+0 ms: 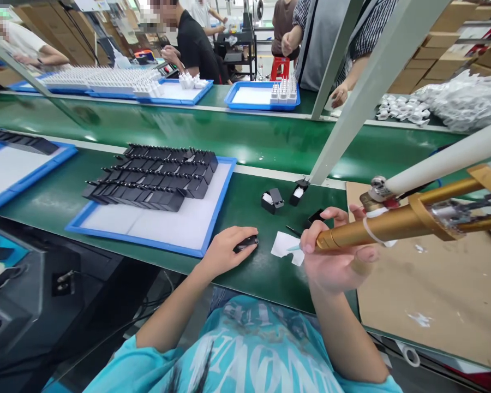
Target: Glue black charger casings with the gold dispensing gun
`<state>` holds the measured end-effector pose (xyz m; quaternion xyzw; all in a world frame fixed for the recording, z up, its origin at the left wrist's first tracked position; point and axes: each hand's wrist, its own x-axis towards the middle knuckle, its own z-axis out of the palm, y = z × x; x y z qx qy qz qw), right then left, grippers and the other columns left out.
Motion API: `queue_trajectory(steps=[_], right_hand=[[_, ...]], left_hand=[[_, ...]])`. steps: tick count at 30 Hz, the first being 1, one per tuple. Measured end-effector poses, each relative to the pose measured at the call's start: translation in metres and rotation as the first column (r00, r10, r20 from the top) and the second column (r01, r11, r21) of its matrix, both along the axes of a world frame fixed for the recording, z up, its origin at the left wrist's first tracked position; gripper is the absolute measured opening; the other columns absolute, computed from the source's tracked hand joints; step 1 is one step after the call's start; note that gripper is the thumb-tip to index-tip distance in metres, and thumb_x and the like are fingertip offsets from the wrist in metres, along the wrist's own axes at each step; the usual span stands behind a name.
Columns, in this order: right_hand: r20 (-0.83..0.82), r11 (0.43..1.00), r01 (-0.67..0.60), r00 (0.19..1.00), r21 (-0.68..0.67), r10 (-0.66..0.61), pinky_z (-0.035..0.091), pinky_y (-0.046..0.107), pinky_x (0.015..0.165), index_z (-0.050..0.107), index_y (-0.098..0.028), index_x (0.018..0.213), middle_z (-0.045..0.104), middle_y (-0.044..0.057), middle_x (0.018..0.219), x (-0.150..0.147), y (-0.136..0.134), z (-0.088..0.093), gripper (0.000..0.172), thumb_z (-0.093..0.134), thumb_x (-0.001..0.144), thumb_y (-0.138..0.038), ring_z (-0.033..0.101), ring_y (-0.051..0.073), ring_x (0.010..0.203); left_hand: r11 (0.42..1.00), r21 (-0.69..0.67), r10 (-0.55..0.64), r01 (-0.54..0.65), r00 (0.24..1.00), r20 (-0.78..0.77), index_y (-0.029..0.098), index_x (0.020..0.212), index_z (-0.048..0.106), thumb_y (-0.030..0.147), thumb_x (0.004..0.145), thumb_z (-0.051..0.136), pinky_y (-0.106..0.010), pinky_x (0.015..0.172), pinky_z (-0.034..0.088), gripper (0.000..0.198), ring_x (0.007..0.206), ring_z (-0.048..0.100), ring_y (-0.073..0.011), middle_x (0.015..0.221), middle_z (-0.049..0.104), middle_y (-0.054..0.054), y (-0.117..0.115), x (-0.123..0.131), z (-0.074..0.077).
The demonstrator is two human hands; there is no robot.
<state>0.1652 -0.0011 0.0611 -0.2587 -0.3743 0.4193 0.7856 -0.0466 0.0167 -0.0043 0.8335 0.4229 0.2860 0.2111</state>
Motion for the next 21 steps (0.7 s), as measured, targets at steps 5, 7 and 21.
queue_trajectory(steps=[5, 7, 21], right_hand=[[0.015, 1.0, 0.004, 1.0, -0.009, -0.004, 0.036, 0.026, 0.036, 0.056, -0.032, 0.108, 0.055, -0.002, 0.094, 0.002, -0.001, 0.0, 0.039, 0.055, 0.078, -0.058, 0.051, 0.006, 0.04], [0.011, 1.0, 0.001, 1.0, 0.0, -0.001, 0.036, 0.026, 0.036, 0.056, -0.032, 0.109, 0.055, -0.002, 0.094, 0.003, -0.002, -0.001, 0.039, 0.056, 0.079, -0.056, 0.051, 0.007, 0.04], [-0.02, 0.999, -0.037, 0.999, 0.014, 0.037, 0.035, 0.028, 0.038, 0.056, -0.033, 0.114, 0.055, -0.002, 0.097, 0.006, -0.006, -0.004, 0.041, 0.058, 0.08, -0.054, 0.054, 0.008, 0.043]], left_hand=[[0.998, 0.066, -0.015, 0.019, 0.998, -0.055, 0.024, 0.125, 0.057, 0.03, 0.094, 0.053, -0.034, 0.09, 0.054, 0.032, 0.103, 0.066, -0.0184, 0.117, 0.069, -0.007, -0.001, 0.002, -0.004], [0.997, 0.076, 0.003, -0.001, 1.0, -0.027, 0.023, 0.119, 0.06, 0.026, 0.095, 0.049, -0.033, 0.091, 0.053, 0.026, 0.104, 0.066, -0.0177, 0.118, 0.069, -0.007, -0.002, 0.006, -0.007], [0.981, 0.186, 0.138, -0.054, 0.87, -0.473, 0.023, 0.115, 0.058, 0.036, 0.093, 0.054, -0.031, 0.067, 0.049, 0.026, 0.087, 0.062, -0.0224, 0.102, 0.065, -0.007, -0.01, 0.021, -0.015]])
